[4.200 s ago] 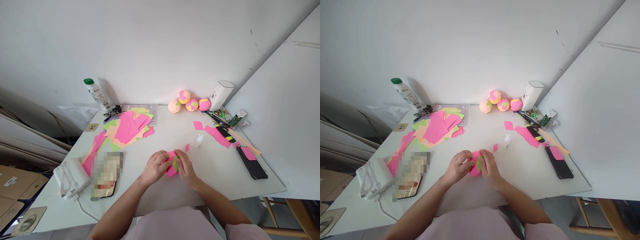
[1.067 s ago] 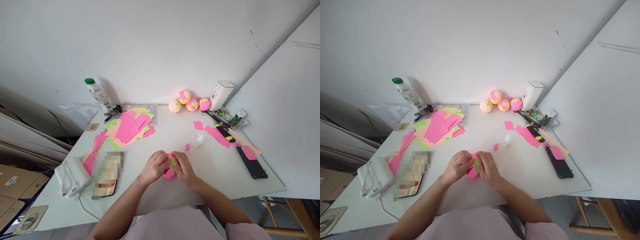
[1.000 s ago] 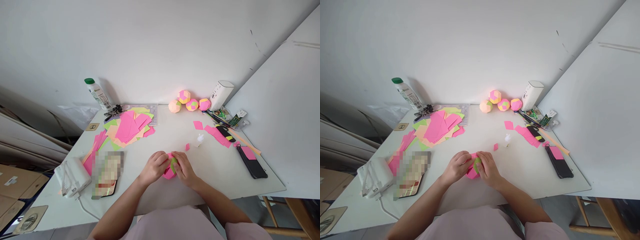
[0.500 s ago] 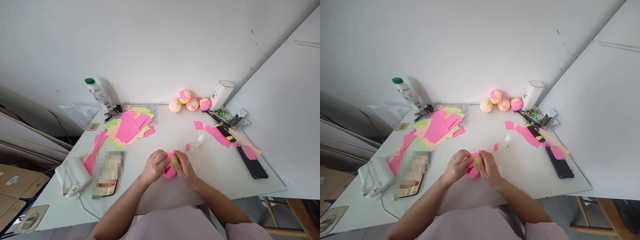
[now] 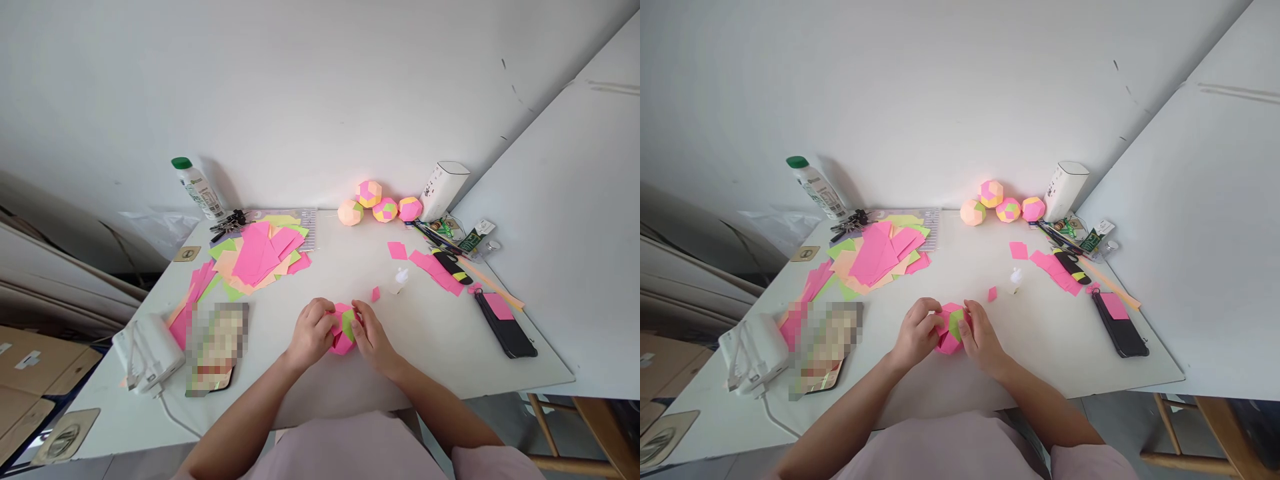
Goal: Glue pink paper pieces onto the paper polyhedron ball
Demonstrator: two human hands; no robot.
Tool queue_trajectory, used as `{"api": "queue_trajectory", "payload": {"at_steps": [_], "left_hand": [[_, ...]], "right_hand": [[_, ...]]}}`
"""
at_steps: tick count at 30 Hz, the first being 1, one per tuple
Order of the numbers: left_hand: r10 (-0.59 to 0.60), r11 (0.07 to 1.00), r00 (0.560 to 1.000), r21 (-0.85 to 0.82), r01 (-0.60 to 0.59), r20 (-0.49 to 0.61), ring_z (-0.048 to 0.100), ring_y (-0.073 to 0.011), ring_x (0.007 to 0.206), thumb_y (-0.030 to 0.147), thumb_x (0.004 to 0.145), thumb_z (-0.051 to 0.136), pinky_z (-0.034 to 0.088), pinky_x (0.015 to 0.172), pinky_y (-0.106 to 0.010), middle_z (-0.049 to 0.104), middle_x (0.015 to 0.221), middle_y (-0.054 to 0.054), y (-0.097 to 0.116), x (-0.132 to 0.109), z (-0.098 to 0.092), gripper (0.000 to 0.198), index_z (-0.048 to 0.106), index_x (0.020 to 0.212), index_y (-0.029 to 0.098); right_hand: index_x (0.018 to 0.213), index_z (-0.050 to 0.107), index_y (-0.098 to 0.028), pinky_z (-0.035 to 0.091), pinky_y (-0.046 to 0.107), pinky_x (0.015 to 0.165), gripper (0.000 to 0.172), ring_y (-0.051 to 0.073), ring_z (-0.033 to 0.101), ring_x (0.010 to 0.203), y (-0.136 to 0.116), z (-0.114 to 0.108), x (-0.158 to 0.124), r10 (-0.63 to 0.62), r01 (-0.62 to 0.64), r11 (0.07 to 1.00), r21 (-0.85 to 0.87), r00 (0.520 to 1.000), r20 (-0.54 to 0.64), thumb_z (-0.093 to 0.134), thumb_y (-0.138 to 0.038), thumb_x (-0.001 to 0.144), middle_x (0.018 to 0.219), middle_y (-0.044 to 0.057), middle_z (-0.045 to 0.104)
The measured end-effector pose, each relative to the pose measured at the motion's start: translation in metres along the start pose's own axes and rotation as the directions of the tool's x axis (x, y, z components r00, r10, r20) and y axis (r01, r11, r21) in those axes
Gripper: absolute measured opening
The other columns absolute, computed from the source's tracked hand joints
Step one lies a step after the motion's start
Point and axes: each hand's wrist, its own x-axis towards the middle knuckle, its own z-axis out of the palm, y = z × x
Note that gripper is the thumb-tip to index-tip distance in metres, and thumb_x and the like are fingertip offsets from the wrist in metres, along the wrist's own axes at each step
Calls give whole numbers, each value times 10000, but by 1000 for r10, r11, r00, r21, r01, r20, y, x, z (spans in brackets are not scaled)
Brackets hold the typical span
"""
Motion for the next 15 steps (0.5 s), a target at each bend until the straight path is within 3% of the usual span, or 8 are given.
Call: {"api": "queue_trajectory", "payload": {"at_steps": [3, 6, 9, 12, 15], "left_hand": [[-125, 991, 992, -40, 124, -16, 502, -139, 775, -54, 710, 435, 416, 544, -221, 489, 930, -46, 2, -3, 2, 243, 422, 716, 188], [-244, 964, 970, -109, 243, 0, 533, -171, 892, -26, 714, 453, 450, 547, -222, 474, 1020, -64, 4, -6, 4, 223, 415, 725, 193], [-311, 923, 944, -203, 327, 106, 511, -211, 1064, -10, 721, 460, 533, 713, -326, 432, 1138, -85, 7, -7, 5, 229, 430, 804, 202], [-326, 849, 907, -340, 406, 267, 391, -250, 1262, 2, 731, 453, 488, 918, -451, 368, 1280, -122, 10, -5, 3, 344, 434, 1001, 215], [-313, 756, 848, -429, 495, 427, 236, -281, 1382, 51, 767, 476, 421, 1005, -495, 255, 1434, -145, 10, -1, -4, 556, 342, 1273, 238]], "right_hand": [[1332, 360, -238, 428, 420, 1006, 448, 248, 496, 1181, -3, -2, 0, -35, 33, 997, 64, 999, 40, 440, -400, 922, 1300, 112, 480], [1369, 301, -237, 406, 438, 1028, 667, 278, 440, 1236, -4, -3, 0, -64, 56, 995, 86, 993, 94, 617, -415, 808, 1357, 122, 415], [1390, 265, -237, 340, 489, 1074, 808, 312, 338, 1315, -4, -2, 0, -26, 19, 997, 76, 996, 90, 704, -369, 724, 1419, 137, 326], [1382, 281, -251, 346, 476, 1072, 736, 295, 339, 1320, -5, -5, 0, 23, -33, 990, 138, 997, 74, 661, -312, 755, 1423, 120, 326], [1365, 315, -267, 376, 434, 1056, 617, 261, 398, 1284, -6, -13, 2, 98, -114, 964, 239, 992, 79, 587, -322, 814, 1403, 90, 376]]}}
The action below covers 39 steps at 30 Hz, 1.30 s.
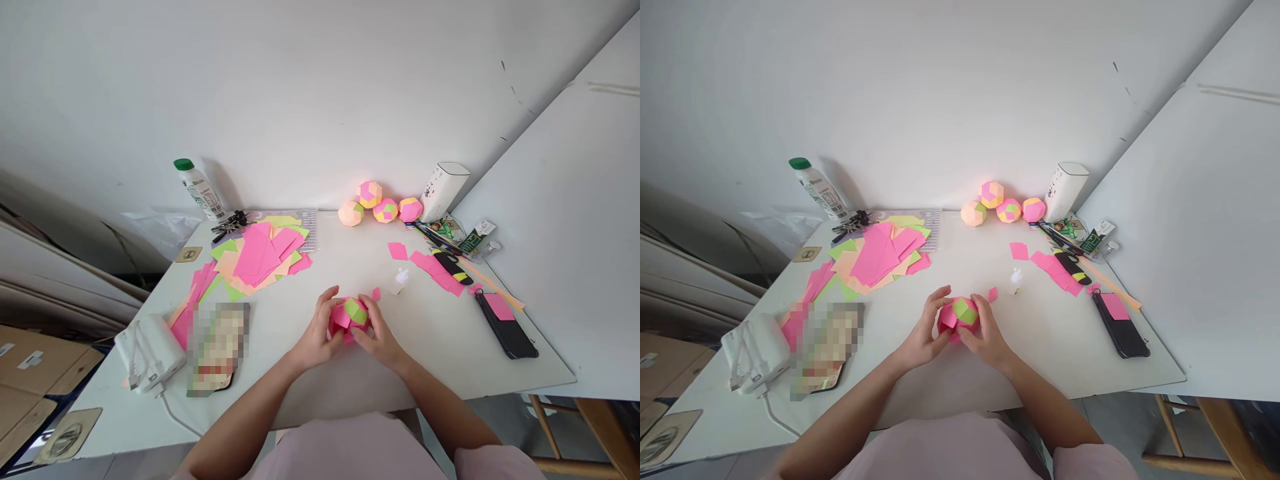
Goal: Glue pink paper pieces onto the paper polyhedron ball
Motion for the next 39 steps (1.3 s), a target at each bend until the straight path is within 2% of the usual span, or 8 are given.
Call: {"api": "queue_trajectory", "payload": {"at_steps": [4, 7, 10, 14, 18, 22, 31, 39], "left_hand": [[-100, 988, 991, -107, 109, 84, 261, -284, 1378, 205, 842, 538, 352, 1065, -499, 236, 1497, -109, 1, 1, -7, 649, 232, 1407, 296], [-206, 969, 974, -121, 217, 100, 327, -270, 1347, 340, 861, 570, 347, 1080, -473, 325, 1451, -90, -2, 2, -7, 590, 303, 1386, 310], [-212, 968, 969, -109, 225, 124, 252, -280, 1392, 449, 839, 593, 329, 1103, -467, 267, 1478, -95, -8, 0, -1, 615, 328, 1375, 306], [-224, 969, 960, -68, 239, 170, 106, -300, 1441, 509, 838, 571, 301, 1121, -498, 97, 1547, -119, -17, -4, 7, 788, 139, 1461, 296], [-169, 984, 966, -14, 175, 194, 119, -321, 1438, 510, 863, 521, 283, 1117, -550, 118, 1546, -157, -20, -6, 12, 822, 50, 1487, 257], [-128, 991, 978, 62, 119, 164, 195, -323, 1420, 494, 873, 512, 358, 1079, -533, 190, 1524, -171, -20, -6, 14, 810, 43, 1489, 258], [-57, 987, 987, 159, 33, 152, 409, -330, 1268, 562, 789, 599, 436, 989, -532, 380, 1372, -188, -16, -5, 18, 864, 160, 1462, 244], [114, 989, 992, 85, -118, 50, 289, -361, 1348, 579, 747, 633, 405, 1009, -559, 241, 1436, -214, -16, -7, 28, 901, 153, 1434, 245]], "right_hand": [[1341, 376, -277, 378, 409, 1058, 504, 237, 410, 1289, -1, -10, 4, 113, -107, 983, 152, 993, -37, 495, -351, 856, 1401, 63, 411], [1322, 425, -277, 332, 406, 1094, 472, 224, 345, 1346, 0, -14, 7, 183, -164, 966, 199, 980, -83, 459, -351, 857, 1425, 46, 403], [1323, 438, -275, 299, 412, 1118, 467, 220, 321, 1365, 1, -14, 7, 204, -183, 965, 189, 975, -94, 440, -358, 864, 1442, 37, 394], [1347, 414, -272, 279, 417, 1133, 489, 217, 320, 1364, 0, -13, 5, 160, -151, 981, 121, 985, -65, 447, -374, 870, 1456, 37, 379], [1326, 442, -273, 259, 428, 1144, 458, 214, 324, 1360, 2, -12, 5, 132, -125, 989, 78, 986, -99, 438, -408, 888, 1441, 37, 401], [1286, 486, -287, 290, 428, 1131, 418, 215, 355, 1343, 4, -13, 6, 118, -106, 990, 88, 982, -146, 431, -441, 901, 1418, 28, 434], [1131, 568, -257, 426, 414, 1005, 340, 236, 509, 1192, 4, -14, 7, 149, -108, 974, 200, 969, -199, 476, -464, 878, 1238, 62, 571], [1028, 544, -265, 428, 396, 996, 262, 216, 472, 1232, 0, -12, 4, -15, 40, 984, 175, 990, -140, 444, -476, 909, 1292, 54, 531]]}}
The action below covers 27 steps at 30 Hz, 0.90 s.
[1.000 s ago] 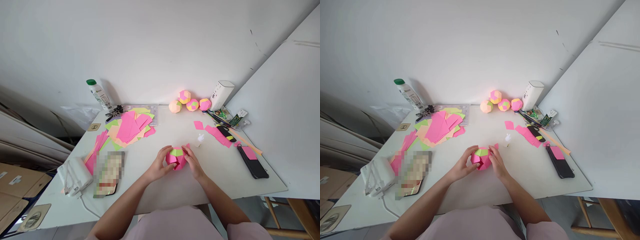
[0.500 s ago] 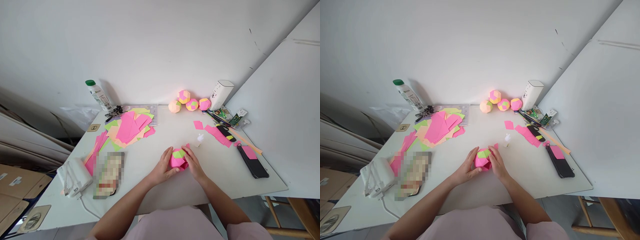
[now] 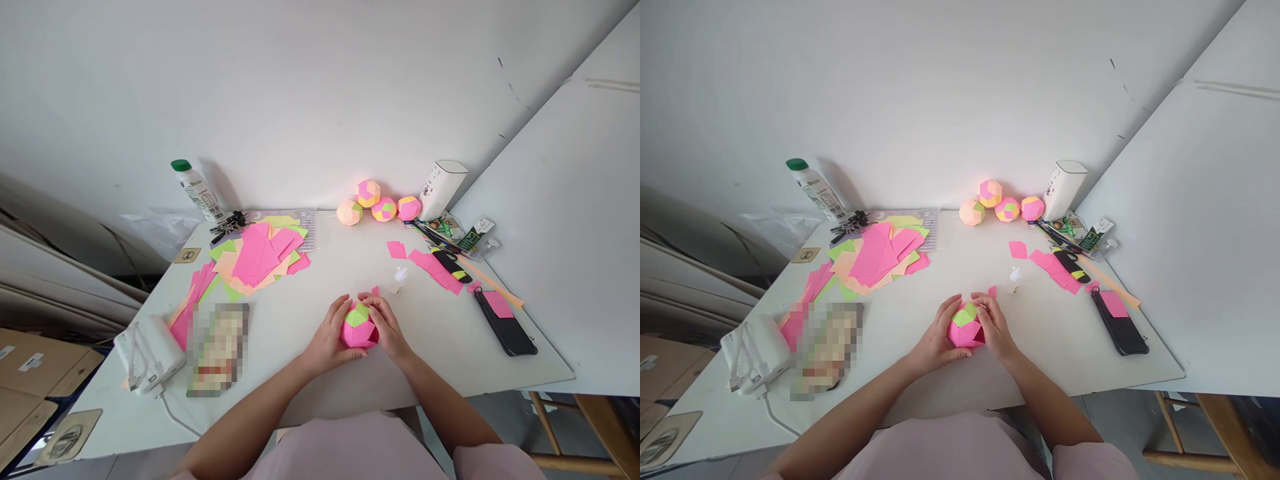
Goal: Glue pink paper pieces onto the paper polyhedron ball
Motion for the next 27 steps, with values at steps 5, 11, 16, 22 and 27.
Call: {"api": "queue_trajectory", "payload": {"at_steps": [5, 11, 16, 22, 27], "left_hand": [[-104, 985, 979, 121, 126, -173, 415, -345, 1253, 577, 754, 630, 438, 967, -547, 382, 1331, -195, 3, -3, 7, 841, 225, 1400, 222], [-64, 920, 935, 343, 191, -349, 430, -364, 1219, 591, 777, 590, 465, 899, -535, 392, 1305, -226, 4, -2, 9, 830, 229, 1400, 178], [25, 875, 952, 467, 126, -304, 453, -362, 1132, 626, 783, 548, 460, 865, -537, 401, 1280, -243, 3, -3, 12, 836, 253, 1396, 140], [-10, 906, 964, 405, 120, -265, 421, -324, 1161, 426, 888, 481, 440, 901, -532, 393, 1299, -188, 10, -2, 4, 517, 368, 1336, 193], [99, 928, 976, 372, -19, -196, 257, -334, 1338, 233, 922, 414, 362, 1005, -564, 331, 1410, -148, 12, 1, -2, 347, 451, 1267, 224]], "right_hand": [[963, 533, -249, 413, 426, 1002, 310, 233, 443, 1254, 2, 0, 0, -22, 18, 999, -48, 998, -66, 407, -527, 907, 1282, 75, 517], [883, 554, -237, 464, 385, 938, 289, 229, 537, 1149, 1, 2, 1, 68, -68, 998, -6, 998, -20, 563, -520, 825, 1318, 68, 468], [771, 577, -207, 472, 370, 906, 316, 237, 559, 1106, -5, 1, 4, 166, -168, 983, 69, 985, 38, 626, -520, 778, 1331, 82, 484], [652, 561, -199, 447, 372, 932, 351, 236, 568, 1088, -8, -2, 6, 161, -183, 971, 155, 976, 147, 619, -515, 792, 1260, 45, 570], [680, 611, -200, 465, 381, 909, 353, 250, 537, 1139, -9, -1, 5, 181, -207, 969, 135, 966, 183, 591, -530, 803, 1283, 46, 559]]}}
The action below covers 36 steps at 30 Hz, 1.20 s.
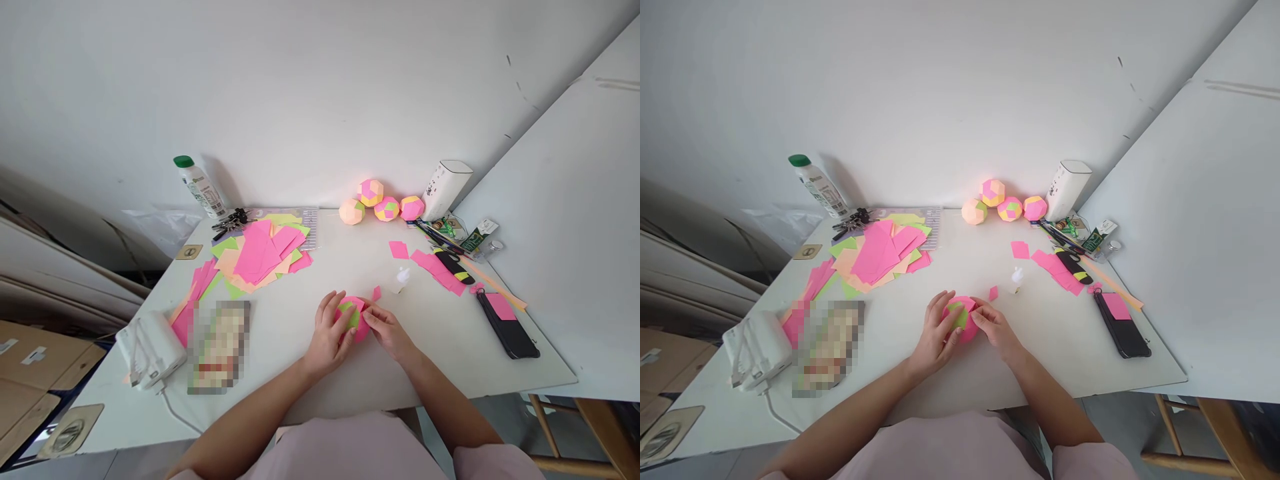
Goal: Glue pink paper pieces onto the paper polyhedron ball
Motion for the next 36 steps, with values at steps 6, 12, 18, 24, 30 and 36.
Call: {"api": "queue_trajectory", "payload": {"at_steps": [6, 12, 18, 24, 30, 36], "left_hand": [[46, 997, 999, -63, -46, 2, 271, -308, 1349, 156, 913, 423, 365, 1028, -548, 349, 1413, -128, -2, 1, 1, 356, 457, 1257, 241], [78, 994, 997, -76, -76, 22, 288, -313, 1344, 165, 919, 420, 376, 1016, -551, 385, 1385, -130, -3, -1, 3, 394, 405, 1302, 254], [107, 991, 994, -88, -105, 15, 302, -310, 1337, 159, 915, 425, 385, 1009, -545, 388, 1367, -151, -2, 0, 3, 394, 378, 1300, 230], [87, 987, 996, -134, -84, 16, 317, -316, 1328, 211, 913, 455, 397, 994, -556, 380, 1351, -176, -3, 1, 2, 331, 380, 1236, 197], [105, 987, 994, -124, -102, 18, 298, -313, 1331, 221, 927, 446, 396, 1000, -555, 368, 1346, -190, -4, 0, 4, 286, 374, 1201, 176], [119, 988, 993, -95, -119, -6, 309, -313, 1325, 249, 940, 420, 400, 995, -554, 384, 1330, -191, -3, 1, 5, 266, 384, 1193, 173]], "right_hand": [[679, 614, -189, 460, 369, 914, 325, 238, 533, 1150, -2, 1, -2, -10, 7, 998, 65, 999, 50, 613, -490, 804, 1314, 37, 530], [678, 606, -195, 457, 355, 924, 293, 231, 538, 1149, 0, 0, -1, -5, 1, 998, 59, 998, 60, 621, -456, 810, 1331, 23, 513], [643, 590, -191, 439, 351, 934, 280, 232, 526, 1144, 3, -1, -1, 2, -6, 997, 78, 999, 50, 641, -416, 802, 1305, 22, 513], [645, 591, -196, 423, 336, 925, 269, 222, 507, 1137, 2, -1, -1, -11, 8, 998, 67, 999, 50, 624, -399, 818, 1291, 23, 511], [632, 592, -205, 427, 333, 913, 282, 223, 505, 1140, 0, -1, -1, 18, -21, 999, 42, 998, 52, 650, -434, 787, 1322, 7, 499], [636, 594, -205, 443, 345, 903, 280, 232, 502, 1148, -1, 0, -1, 12, -14, 999, 34, 999, 49, 654, -438, 779, 1329, 15, 492]]}}
